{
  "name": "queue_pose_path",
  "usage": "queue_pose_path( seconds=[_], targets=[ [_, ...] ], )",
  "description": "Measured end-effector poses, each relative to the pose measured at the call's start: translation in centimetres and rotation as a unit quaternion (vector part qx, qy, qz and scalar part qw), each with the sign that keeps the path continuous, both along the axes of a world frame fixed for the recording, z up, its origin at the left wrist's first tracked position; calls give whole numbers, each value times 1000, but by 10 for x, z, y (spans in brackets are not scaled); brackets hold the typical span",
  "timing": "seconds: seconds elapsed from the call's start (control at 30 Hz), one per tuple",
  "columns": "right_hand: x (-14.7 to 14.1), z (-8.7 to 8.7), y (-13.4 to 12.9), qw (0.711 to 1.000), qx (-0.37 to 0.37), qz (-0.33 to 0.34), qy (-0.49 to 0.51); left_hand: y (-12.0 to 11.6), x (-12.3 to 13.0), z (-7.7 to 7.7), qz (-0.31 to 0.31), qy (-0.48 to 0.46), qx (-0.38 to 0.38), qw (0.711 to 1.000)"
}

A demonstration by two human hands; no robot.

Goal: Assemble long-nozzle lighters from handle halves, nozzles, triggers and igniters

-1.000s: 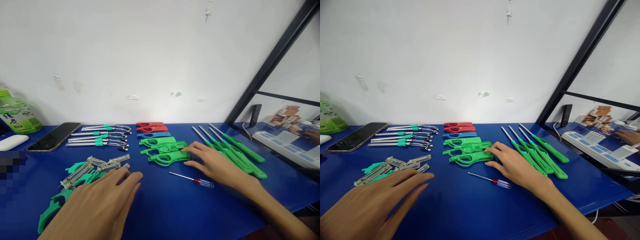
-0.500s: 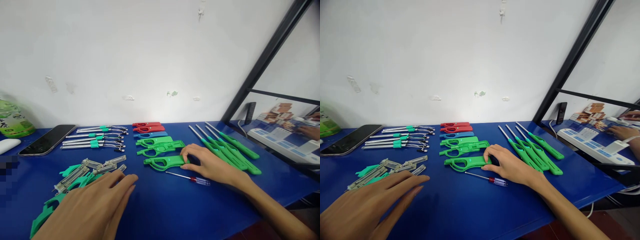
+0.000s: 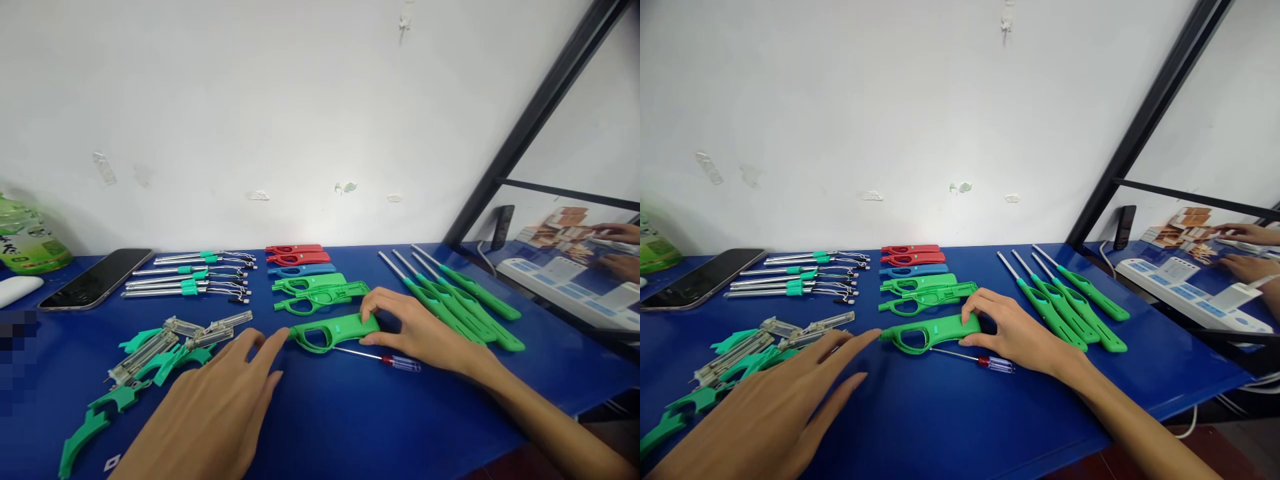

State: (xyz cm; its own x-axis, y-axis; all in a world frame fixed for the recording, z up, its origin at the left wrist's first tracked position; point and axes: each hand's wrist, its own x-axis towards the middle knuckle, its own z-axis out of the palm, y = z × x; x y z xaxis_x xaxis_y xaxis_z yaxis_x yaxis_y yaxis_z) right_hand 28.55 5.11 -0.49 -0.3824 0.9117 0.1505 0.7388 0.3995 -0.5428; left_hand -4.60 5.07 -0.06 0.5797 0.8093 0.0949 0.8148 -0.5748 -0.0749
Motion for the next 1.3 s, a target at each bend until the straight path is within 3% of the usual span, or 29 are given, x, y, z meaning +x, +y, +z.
queue_pose_path(
  seconds=[0.2, 0.37, 0.53, 0.7, 0.83, 0.97, 1.3],
  targets=[
    [-11, -4, -5, 999, 0, 23, 28, 5, 16, 3, 18, 50, -87, 995],
    [-11, 0, -9, 998, 11, 31, 55, 12, 9, -4, -25, 10, -59, 998],
    [7, 12, -9, 992, 69, -52, 88, 13, 3, -1, 5, 59, -80, 995],
    [23, 17, -9, 983, 98, -123, 94, 16, -20, -13, -30, 7, -21, 999],
    [20, 15, -10, 992, 58, -100, 57, 16, -46, -25, -17, -27, 28, 999],
    [11, 8, -12, 997, 30, -61, 22, 11, -59, -29, -22, -53, 16, 998],
    [10, 1, -12, 998, 50, -25, -10, 5, -51, -35, -48, -53, -60, 996]
  ],
)
